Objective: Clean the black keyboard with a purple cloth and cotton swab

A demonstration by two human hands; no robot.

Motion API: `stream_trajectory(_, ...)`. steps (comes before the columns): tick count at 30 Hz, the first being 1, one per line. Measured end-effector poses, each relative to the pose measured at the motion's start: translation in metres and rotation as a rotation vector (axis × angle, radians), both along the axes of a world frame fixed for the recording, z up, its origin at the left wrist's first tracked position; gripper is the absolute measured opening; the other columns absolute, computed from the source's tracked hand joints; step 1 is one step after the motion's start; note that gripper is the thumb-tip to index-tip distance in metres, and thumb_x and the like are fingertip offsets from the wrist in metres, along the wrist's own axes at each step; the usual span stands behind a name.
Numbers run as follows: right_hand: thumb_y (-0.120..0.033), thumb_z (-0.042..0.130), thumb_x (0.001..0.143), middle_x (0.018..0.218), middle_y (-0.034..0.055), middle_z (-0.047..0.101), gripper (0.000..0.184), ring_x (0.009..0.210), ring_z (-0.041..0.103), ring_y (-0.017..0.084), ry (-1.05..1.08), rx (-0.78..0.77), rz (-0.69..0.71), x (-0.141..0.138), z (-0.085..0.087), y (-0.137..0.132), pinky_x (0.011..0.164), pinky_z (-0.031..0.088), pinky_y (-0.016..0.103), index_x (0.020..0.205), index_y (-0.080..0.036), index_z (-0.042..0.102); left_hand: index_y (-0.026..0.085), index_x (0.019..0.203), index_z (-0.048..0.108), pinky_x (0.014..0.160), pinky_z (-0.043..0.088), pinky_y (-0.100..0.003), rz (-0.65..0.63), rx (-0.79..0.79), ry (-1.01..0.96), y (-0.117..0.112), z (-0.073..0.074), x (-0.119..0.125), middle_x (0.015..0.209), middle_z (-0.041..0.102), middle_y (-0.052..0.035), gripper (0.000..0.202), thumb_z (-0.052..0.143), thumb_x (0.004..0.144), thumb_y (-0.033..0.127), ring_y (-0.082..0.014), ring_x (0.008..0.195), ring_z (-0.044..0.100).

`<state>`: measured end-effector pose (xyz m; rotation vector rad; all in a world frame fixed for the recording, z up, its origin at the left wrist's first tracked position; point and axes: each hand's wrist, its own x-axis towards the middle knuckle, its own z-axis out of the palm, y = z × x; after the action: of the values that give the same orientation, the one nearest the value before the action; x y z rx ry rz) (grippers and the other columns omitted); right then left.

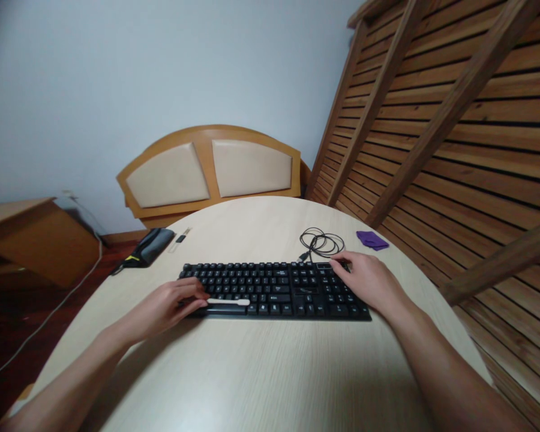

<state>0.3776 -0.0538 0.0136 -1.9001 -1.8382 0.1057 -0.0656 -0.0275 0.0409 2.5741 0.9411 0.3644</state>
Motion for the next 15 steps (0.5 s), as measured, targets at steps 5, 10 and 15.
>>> stream_trajectory(5, -0.051, 0.049, 0.091, 0.099, 0.0049, 0.079, 0.038, 0.092, 0.073, 0.033, 0.007, 0.005, 0.010, -0.0002, 0.0011, -0.0005, 0.081, 0.055, 0.045, 0.097, -0.026, 0.076, 0.019, 0.098, 0.068, 0.074, 0.050, -0.031, -0.005, 0.013, -0.010, -0.0016, -0.0047, 0.0046, 0.096, 0.067, -0.0065, 0.026, 0.047, 0.106, 0.033, -0.0183, 0.084, 0.064)
stream_trajectory(10, -0.051, 0.051, 0.091, 0.098, 0.0040, 0.080, 0.036, 0.091, 0.074, 0.032, 0.016, 0.008, 0.002, -0.0036, 0.0019, -0.0012, 0.080, 0.056, 0.043, 0.096, -0.027, 0.076, 0.019, 0.102, 0.069, 0.076, 0.051, -0.032, -0.014, 0.021, -0.018, -0.0041, -0.0061, 0.0081, 0.100, 0.066, -0.0071, 0.026, 0.046, 0.106, 0.031, -0.0188, 0.087, 0.064)
stream_trajectory(15, -0.049, 0.052, 0.091, 0.099, 0.0026, 0.080, 0.033, 0.091, 0.074, 0.030, 0.058, 0.005, 0.041, -0.0091, 0.0036, -0.0019, 0.079, 0.055, 0.041, 0.096, -0.027, 0.077, 0.018, 0.102, 0.069, 0.076, 0.051, -0.031, -0.022, 0.024, -0.027, -0.0052, -0.0091, 0.0100, 0.101, 0.066, -0.0071, 0.025, 0.048, 0.106, 0.030, -0.0183, 0.087, 0.064)
